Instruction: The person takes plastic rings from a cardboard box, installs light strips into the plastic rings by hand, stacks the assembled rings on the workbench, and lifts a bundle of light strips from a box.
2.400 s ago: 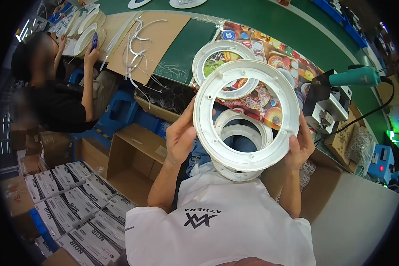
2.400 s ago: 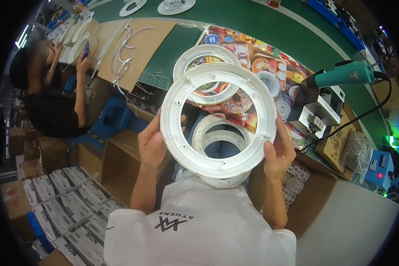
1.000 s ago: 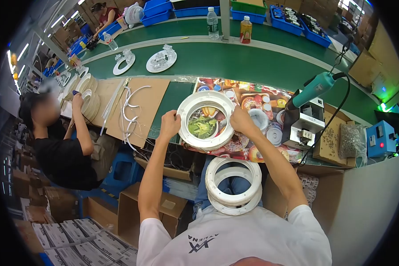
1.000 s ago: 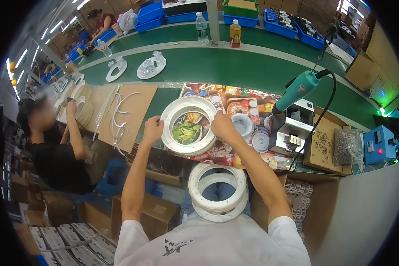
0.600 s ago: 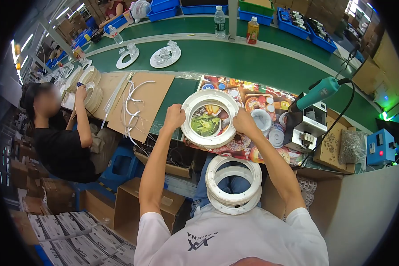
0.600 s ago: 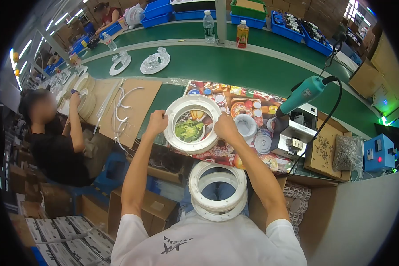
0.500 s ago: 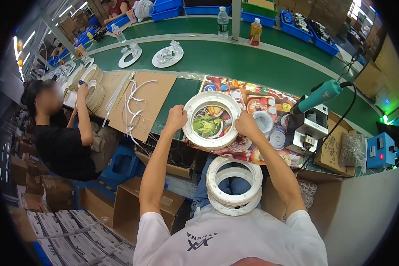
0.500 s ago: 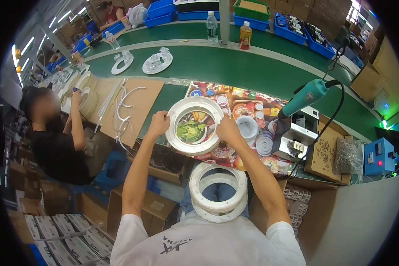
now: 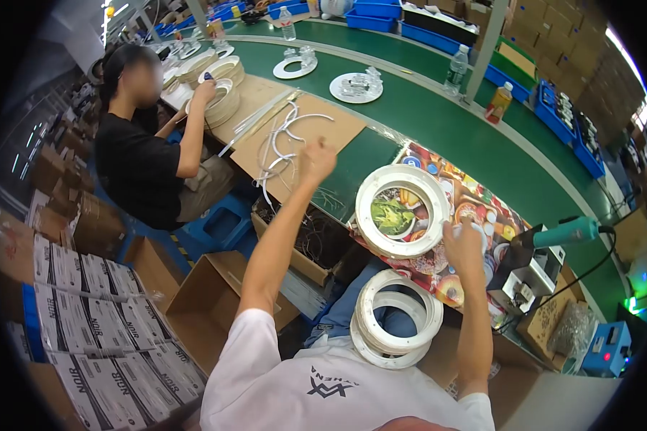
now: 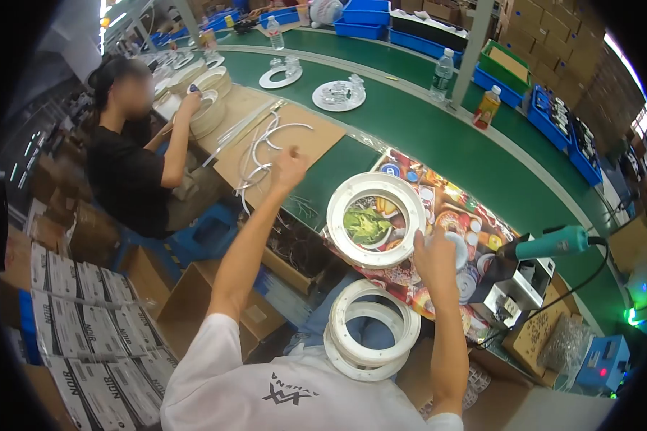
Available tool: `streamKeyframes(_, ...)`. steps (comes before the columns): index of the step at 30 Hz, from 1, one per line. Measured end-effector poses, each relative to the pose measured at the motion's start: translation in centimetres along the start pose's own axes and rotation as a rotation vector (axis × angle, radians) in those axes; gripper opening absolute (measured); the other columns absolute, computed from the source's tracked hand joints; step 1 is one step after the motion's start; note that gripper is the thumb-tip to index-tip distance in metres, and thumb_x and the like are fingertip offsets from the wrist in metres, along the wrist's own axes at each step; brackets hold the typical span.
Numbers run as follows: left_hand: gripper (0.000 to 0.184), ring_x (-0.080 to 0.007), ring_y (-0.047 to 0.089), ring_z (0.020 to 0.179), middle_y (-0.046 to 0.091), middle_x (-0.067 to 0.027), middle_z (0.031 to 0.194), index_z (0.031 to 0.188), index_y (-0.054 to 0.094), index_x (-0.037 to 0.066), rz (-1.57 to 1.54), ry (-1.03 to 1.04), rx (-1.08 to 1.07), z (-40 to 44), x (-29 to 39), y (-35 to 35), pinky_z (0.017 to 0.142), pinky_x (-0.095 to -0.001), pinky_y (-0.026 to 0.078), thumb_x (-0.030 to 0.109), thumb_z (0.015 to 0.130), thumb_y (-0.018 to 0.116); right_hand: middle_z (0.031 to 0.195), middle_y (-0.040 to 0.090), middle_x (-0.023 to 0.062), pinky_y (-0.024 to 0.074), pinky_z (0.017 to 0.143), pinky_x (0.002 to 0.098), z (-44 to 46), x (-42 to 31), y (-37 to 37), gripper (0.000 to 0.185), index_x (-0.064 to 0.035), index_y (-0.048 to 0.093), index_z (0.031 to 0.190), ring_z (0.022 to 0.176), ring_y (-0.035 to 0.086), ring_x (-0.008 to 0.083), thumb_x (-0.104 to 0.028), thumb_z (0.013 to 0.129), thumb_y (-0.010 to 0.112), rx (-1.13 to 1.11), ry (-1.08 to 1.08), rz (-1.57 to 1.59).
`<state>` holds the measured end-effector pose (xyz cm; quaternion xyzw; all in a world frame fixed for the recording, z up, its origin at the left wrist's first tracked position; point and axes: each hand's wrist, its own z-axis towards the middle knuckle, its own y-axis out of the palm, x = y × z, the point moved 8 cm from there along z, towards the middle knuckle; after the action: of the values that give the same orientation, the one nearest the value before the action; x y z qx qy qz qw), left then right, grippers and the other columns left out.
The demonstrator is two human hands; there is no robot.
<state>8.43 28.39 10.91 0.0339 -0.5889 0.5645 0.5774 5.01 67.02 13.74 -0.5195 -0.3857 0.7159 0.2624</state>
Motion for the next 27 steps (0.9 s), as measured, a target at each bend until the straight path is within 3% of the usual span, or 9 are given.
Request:
streamKeyframes(2,0.032,-0.0419,0.061,0.089,0.062,-0.0295,0.091,0.096,0.061,-0.007,0.154,0.009,0.187,3.8,-4.9,-2.4,0.081,-0.0449,0.048,0.019,0.077,0.057,0.075,0.062,0.0280,0.0479,0.059,0.0457,-1.1,-1.1,-2.4,0.039,0.0089,0.059,0.102,0.068,0.063,0.0401,-0.026,0.084,0.059,0.043,-0.077,0.073)
streamKeyframes(5,0.033,-0.0421,0.059,0.093,0.060,-0.0299,0.097,0.098,0.060,-0.006,0.184,-0.278,0.069,7.3,-11.3,-4.2,0.084,-0.0462,0.047,0.019,0.077,0.057,0.063,0.061,0.0202,0.0450,0.051,0.0380,-2.4,-0.5,-3.7,0.036,0.0062,0.059,0.105,0.054,0.060,0.0275,-0.023,0.083,0.062,0.030,-0.089,0.144)
streamKeyframes(7,0.032,-0.0419,0.055,0.102,0.056,-0.0288,0.108,0.102,0.058,-0.005,0.371,-0.173,0.014,9.0,-12.1,-4.1,0.087,-0.0466,0.046,0.016,0.079,0.056,0.055,0.057,0.0145,0.0421,0.048,0.0328,-3.0,0.2,-3.5,0.032,0.0053,0.060,0.104,0.046,0.054,0.0181,-0.017,0.082,0.064,-0.030,-0.029,0.169)
streamKeyframes(11,0.031,-0.0407,0.051,0.110,0.051,-0.0276,0.117,0.107,0.057,-0.005,0.390,0.047,0.020,11.3,-12.3,-1.8,0.090,-0.0458,0.045,0.012,0.081,0.055,0.052,0.055,0.0133,0.0412,0.047,0.0324,-4.0,0.4,-3.0,0.029,0.0042,0.060,0.104,0.044,0.053,0.0179,-0.013,0.081,0.065,-0.109,-0.042,0.227)
streamKeyframes(13,0.027,-0.0423,0.058,0.096,0.062,-0.0235,0.098,0.097,0.064,0.002,0.555,0.183,0.028,13.2,-14.5,0.6,0.083,-0.0457,0.049,0.010,0.072,0.066,0.052,0.055,0.0132,0.0408,0.046,0.0323,-4.3,0.3,-3.1,0.029,0.0040,0.060,0.104,0.044,0.052,0.0176,-0.013,0.081,0.065,-0.105,-0.081,0.235)
streamKeyframes(16,0.024,-0.0409,0.060,0.093,0.063,-0.0220,0.092,0.094,0.065,0.003,0.676,0.145,-0.135,14.6,-16.2,2.5,0.080,-0.0438,0.051,0.005,0.070,0.065,0.051,0.054,0.0123,0.0398,0.046,0.0320,-4.6,1.0,-2.9,0.028,0.0037,0.060,0.103,0.043,0.051,0.0169,-0.012,0.081,0.066,-0.082,-0.109,0.259)
streamKeyframes(19,0.019,-0.0381,0.063,0.088,0.064,-0.0224,0.090,0.094,0.065,0.000,0.756,0.231,-0.195,14.5,-13.1,1.5,0.076,-0.0440,0.052,0.004,0.082,0.051,0.053,0.056,0.0119,0.0400,0.046,0.0313,-5.1,1.6,-3.2,0.028,0.0041,0.060,0.104,0.043,0.050,0.0162,-0.011,0.080,0.066,-0.107,-0.088,0.274)
streamKeyframes(23,0.023,-0.0376,0.063,0.069,0.064,-0.0227,0.081,0.073,0.064,-0.001,0.673,0.374,0.228,17.8,-8.7,-3.6,0.063,-0.0475,0.050,0.014,0.085,0.052,0.056,0.057,0.0109,0.0403,0.045,0.0284,-5.4,1.0,-3.9,0.027,0.0043,0.060,0.104,0.043,0.051,0.0137,-0.010,0.081,0.065,-0.126,-0.075,0.323)
streamKeyframes(27,0.025,-0.0313,0.060,0.059,0.062,-0.0204,0.073,0.076,0.063,-0.003,0.293,0.430,0.436,18.9,0.1,-13.1,0.055,-0.0414,0.046,0.019,0.085,0.056,0.056,0.058,0.0092,0.0413,0.045,0.0253,-5.3,-0.4,-3.5,0.026,0.0037,0.060,0.104,0.043,0.051,0.0114,-0.008,0.081,0.065,-0.121,-0.132,0.419)
